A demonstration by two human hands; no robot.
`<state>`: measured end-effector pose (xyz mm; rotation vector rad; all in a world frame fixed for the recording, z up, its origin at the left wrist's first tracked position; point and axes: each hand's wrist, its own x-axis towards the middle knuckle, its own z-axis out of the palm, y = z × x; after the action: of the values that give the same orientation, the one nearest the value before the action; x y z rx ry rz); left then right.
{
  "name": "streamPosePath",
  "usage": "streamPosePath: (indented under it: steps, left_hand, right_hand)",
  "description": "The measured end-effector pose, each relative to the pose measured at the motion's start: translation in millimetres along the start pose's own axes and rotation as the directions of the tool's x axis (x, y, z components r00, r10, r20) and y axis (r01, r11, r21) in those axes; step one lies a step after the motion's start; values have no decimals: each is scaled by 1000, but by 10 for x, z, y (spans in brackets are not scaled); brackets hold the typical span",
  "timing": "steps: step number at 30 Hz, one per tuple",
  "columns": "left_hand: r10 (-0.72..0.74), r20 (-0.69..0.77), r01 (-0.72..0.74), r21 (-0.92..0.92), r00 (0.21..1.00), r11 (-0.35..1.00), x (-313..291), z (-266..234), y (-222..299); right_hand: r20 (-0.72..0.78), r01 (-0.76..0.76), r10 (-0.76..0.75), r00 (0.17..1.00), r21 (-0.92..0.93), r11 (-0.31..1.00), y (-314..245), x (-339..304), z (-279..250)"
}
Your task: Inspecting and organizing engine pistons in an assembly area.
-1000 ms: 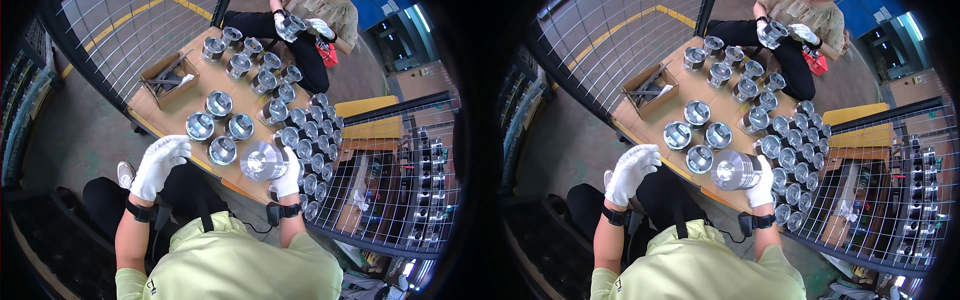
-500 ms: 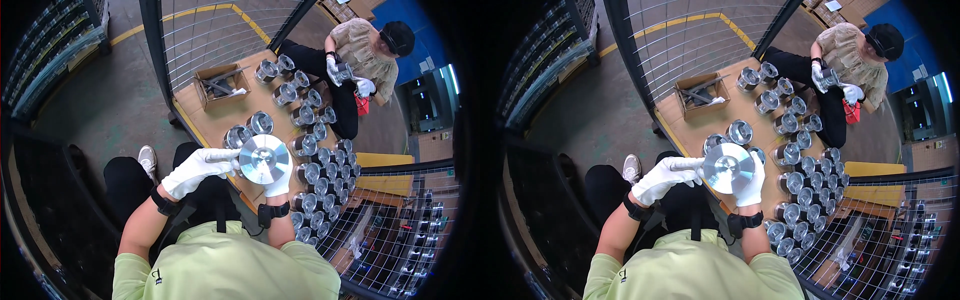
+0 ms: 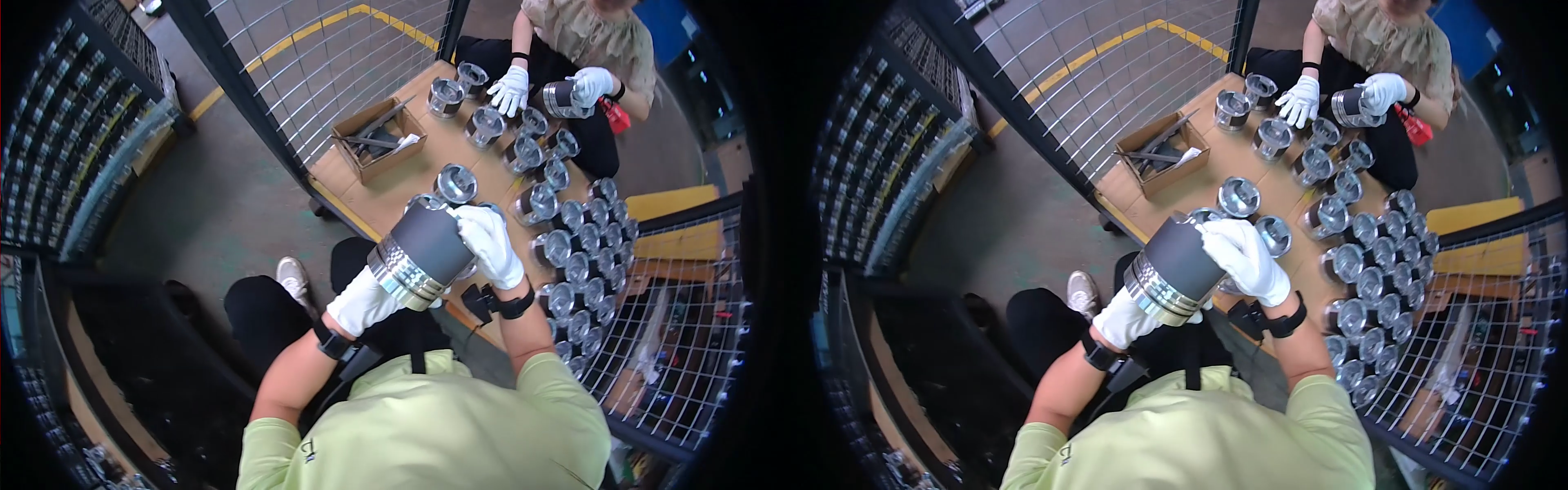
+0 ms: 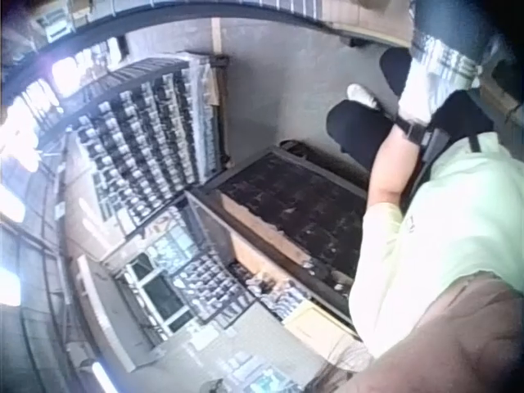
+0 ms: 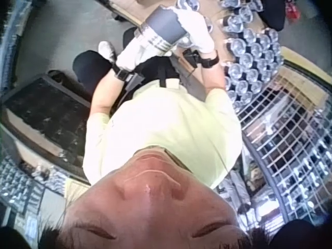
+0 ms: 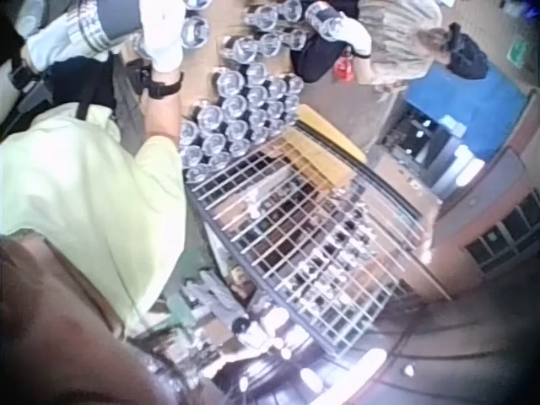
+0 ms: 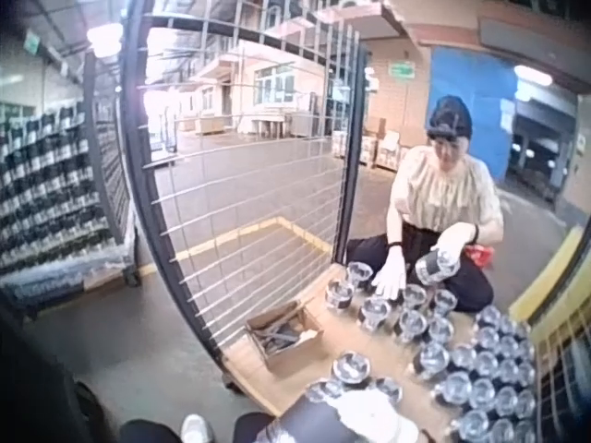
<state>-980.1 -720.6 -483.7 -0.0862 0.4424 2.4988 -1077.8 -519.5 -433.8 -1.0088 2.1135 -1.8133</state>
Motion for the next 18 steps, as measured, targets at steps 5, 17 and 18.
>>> streamPosePath:
  steps: [5, 17, 18]
  left_hand:
    - [265, -199, -231, 176, 944, 957, -46, -77, 40]
    - [399, -299, -298, 331, 867, 895, -60, -28, 110]
    - [458, -291, -334, 388, 840, 859, -45, -21, 115]
  right_hand:
    - [-42, -219, 224, 974, 98, 971, -230, 214, 166]
    - [-222, -212, 202, 954, -24, 977, -33, 180, 365]
    - [-234, -238, 224, 946, -37, 970, -26, 168, 383]
